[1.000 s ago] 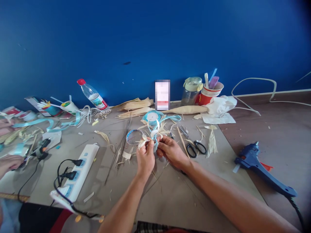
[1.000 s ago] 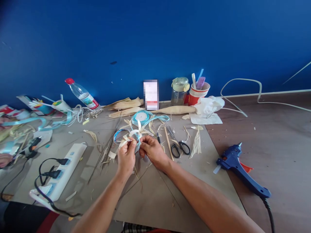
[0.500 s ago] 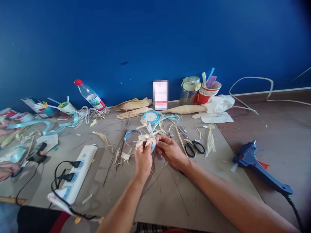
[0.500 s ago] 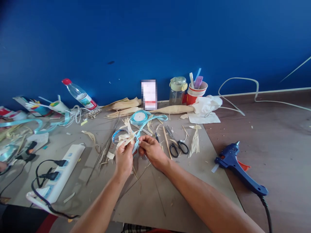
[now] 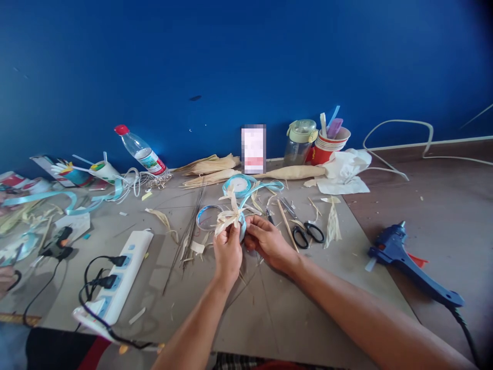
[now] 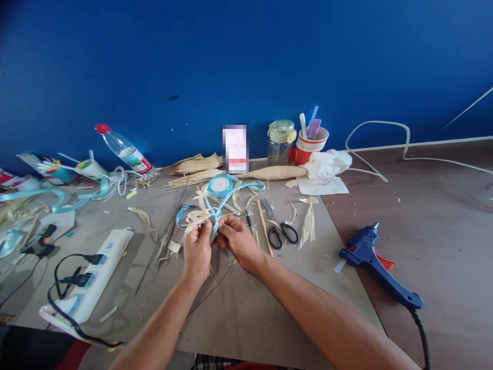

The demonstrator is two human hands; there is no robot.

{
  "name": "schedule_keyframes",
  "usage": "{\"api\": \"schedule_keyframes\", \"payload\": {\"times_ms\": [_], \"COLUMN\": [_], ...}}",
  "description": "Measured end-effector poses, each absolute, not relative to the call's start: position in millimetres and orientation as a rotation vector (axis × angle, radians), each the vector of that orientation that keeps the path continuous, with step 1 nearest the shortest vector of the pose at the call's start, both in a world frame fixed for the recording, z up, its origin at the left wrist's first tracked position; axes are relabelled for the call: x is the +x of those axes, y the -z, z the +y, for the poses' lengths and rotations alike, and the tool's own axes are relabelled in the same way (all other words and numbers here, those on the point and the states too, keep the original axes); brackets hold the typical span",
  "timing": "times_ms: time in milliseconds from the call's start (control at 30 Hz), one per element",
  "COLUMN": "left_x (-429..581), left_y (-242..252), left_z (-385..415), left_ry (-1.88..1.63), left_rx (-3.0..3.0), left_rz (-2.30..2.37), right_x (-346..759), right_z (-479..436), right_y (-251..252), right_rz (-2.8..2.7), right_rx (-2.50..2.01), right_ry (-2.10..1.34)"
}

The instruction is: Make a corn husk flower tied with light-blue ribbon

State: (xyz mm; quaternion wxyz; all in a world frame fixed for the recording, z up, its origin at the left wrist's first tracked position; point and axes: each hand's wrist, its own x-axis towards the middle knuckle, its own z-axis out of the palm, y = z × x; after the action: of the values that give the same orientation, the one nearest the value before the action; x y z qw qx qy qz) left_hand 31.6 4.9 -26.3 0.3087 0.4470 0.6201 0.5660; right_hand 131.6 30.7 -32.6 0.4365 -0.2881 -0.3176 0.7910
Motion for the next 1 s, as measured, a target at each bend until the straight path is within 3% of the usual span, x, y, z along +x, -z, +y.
{"api": "schedule_keyframes", "payload": {"times_ms": [200,700,1000], "left_x": [31,31,30], "left_y": [29,28,19], "left_z": [6,6,1], "left_ry": [-1.486,-1.420,-1.433], "left_rx": [1.150,1.253,1.366], "left_rz": [1.644,1.678,1.638], "right_x": [137,135,139], "right_z": [35,42,46], "right_y": [30,32,33], "right_rz": [-0.674,-0.526,-0.557], "right_rx": [-0.646,-0.729,-0.707], "right_ry": [-2.077,-1.887,-1.993]}}
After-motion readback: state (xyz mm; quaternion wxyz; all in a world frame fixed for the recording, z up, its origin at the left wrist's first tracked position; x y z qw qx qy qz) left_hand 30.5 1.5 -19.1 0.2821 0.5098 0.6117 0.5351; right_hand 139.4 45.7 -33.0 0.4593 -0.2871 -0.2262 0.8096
